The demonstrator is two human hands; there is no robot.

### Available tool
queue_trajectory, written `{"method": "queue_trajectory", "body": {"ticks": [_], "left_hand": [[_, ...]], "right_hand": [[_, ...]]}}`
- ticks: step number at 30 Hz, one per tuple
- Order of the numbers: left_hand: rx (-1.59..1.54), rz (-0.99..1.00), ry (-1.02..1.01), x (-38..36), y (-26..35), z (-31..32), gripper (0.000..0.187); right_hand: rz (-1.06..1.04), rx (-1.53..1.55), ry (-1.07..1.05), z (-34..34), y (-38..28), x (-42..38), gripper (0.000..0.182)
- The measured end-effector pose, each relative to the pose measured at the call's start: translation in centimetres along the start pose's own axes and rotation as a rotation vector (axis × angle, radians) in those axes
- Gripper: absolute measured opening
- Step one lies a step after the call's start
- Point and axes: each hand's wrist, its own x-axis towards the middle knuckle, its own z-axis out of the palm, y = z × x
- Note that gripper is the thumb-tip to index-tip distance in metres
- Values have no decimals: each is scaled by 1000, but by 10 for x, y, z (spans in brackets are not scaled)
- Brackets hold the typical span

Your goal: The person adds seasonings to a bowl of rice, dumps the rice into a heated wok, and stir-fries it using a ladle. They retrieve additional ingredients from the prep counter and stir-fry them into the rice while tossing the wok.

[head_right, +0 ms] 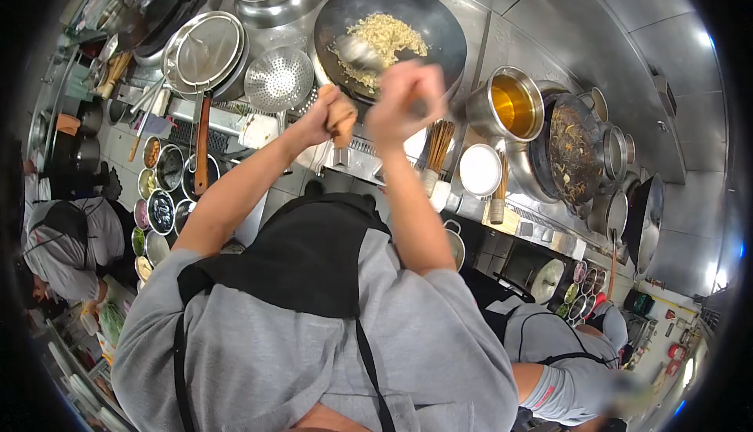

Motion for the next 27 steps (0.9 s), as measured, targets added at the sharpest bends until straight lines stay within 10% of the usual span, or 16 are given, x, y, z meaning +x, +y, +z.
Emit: {"method": "queue_trajectory", "body": {"ticks": [11, 15, 23, 27], "left_hand": [[-44, 9, 322, 113, -40, 33, 19], [-30, -258, 416, -62, 19, 136, 28], [-13, 9, -66, 64, -93, -77, 5], [-105, -418, 437, -34, -84, -14, 12]], "right_hand": [[388, 134, -75, -24, 21, 85, 24], [480, 150, 64, -52, 24, 130, 23], [-12, -5, -313, -31, 34, 58, 21], [238, 176, -250, -7, 10, 93, 21]]}}
